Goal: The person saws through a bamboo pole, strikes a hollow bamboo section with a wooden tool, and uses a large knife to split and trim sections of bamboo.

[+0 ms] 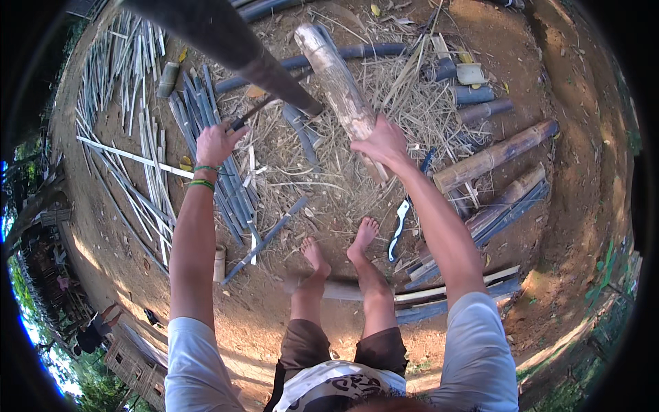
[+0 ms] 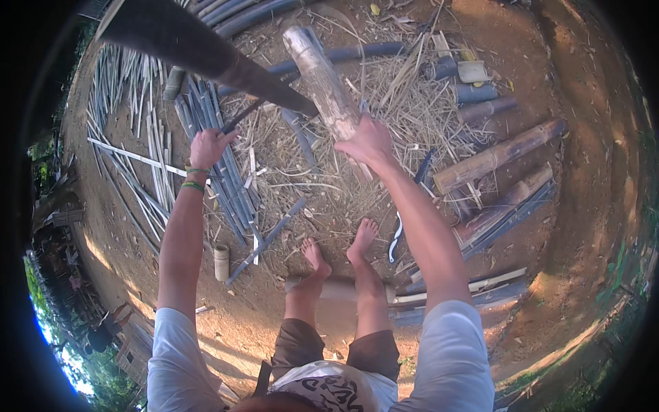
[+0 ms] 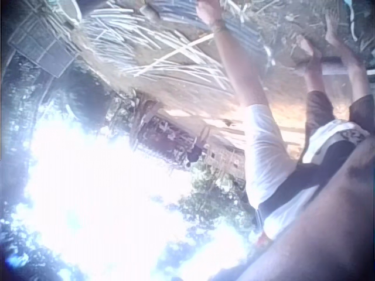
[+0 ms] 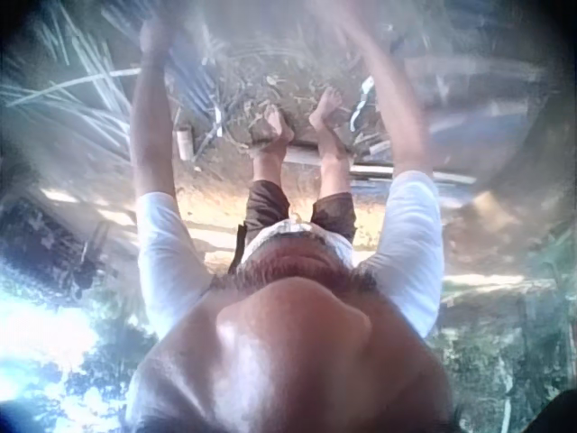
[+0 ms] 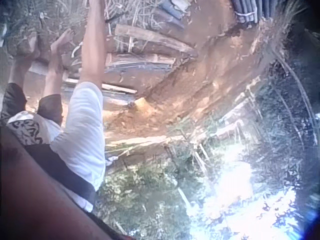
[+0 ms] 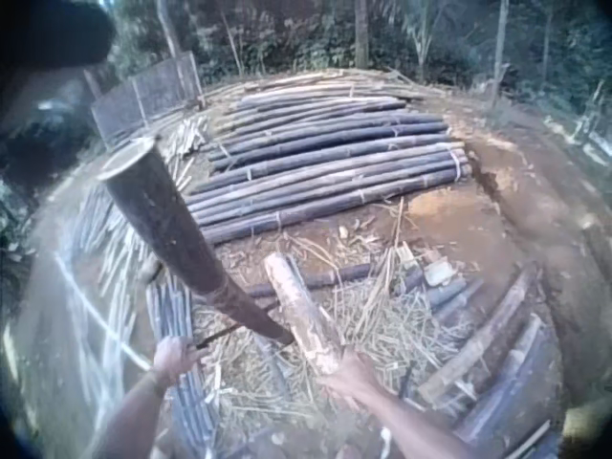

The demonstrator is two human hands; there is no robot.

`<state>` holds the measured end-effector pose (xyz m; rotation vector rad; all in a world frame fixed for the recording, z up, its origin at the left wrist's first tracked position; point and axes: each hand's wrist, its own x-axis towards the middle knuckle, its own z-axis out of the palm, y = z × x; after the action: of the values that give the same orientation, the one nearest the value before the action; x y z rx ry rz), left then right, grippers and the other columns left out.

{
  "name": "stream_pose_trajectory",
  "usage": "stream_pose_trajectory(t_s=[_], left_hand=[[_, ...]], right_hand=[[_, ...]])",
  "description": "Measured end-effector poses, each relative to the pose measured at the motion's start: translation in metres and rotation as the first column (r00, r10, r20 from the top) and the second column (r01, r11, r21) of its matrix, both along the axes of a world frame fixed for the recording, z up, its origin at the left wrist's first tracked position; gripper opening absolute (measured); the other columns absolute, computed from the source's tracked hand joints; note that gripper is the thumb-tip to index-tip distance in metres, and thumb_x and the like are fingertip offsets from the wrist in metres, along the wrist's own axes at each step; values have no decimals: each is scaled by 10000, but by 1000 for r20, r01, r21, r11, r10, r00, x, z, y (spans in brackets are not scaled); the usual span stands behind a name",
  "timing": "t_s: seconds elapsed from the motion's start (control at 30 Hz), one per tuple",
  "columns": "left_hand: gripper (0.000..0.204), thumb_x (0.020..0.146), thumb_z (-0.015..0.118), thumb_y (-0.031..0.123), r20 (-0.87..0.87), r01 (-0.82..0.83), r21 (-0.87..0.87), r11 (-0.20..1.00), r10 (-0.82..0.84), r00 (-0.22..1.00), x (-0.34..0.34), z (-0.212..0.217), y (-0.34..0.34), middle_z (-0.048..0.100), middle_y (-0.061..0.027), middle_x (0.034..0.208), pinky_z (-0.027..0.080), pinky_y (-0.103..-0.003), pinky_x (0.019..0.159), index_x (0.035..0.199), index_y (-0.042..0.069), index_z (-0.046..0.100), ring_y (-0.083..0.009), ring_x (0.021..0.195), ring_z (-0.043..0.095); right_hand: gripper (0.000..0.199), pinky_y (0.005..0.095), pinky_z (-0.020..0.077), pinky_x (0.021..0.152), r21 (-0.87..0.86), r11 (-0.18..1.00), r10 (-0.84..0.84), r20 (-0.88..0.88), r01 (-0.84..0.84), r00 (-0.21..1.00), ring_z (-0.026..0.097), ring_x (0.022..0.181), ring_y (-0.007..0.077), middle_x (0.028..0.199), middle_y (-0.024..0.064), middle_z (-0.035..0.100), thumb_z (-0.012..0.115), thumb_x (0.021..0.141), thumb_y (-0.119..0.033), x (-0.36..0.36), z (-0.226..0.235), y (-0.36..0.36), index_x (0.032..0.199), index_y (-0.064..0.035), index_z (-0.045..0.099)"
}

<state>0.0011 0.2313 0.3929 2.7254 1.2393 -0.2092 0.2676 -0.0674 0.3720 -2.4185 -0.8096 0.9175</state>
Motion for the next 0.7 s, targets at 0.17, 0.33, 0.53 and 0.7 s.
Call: stream_pose_trajectory(t_s=[0.17, 0.33, 0.53, 0.7], left_hand=[[648, 844, 693, 668, -15, -38, -64, 997, 37, 999, -13, 2, -8, 700, -251, 758, 552, -524, 784, 887, 25, 765, -462, 820, 690], [681, 838, 689, 687, -73, -44, 15, 999, 45, 996, -9, 1, 5, 691, -252, 741, 553, -517, 768, 805, 9, 731, -456, 809, 690], [691, 839, 674, 702, -19, -69, -30, 997, 68, 997, -16, -14, 14, 696, -245, 748, 554, -519, 770, 792, 14, 728, -448, 819, 696], [696, 843, 657, 717, -125, -44, 24, 999, 47, 991, 6, -18, 9, 706, -242, 760, 556, -520, 785, 821, 27, 745, -450, 839, 702]], right_hand=[[730, 414, 578, 904, 227, 971, -47, -135, 77, 990, 738, 960, 299, 1138, 183, 733, 895, 623, -294, 16, 80, 3, 1214, 45, 634], [614, 406, 576, 868, 806, 591, -233, 119, 43, 965, 713, 931, 263, 1074, 195, 714, 811, 781, -222, 14, 171, 53, 1281, 30, 560], [927, 374, 629, 709, 800, 586, -286, 53, 131, 957, 754, 812, 352, 954, 242, 731, 881, 638, -359, -13, 18, 54, 1324, 101, 461], [846, 408, 591, 856, -20, 999, -27, -51, 26, 998, 737, 935, 366, 1012, 241, 732, 876, 607, -394, -9, -94, 16, 1248, 67, 571]])
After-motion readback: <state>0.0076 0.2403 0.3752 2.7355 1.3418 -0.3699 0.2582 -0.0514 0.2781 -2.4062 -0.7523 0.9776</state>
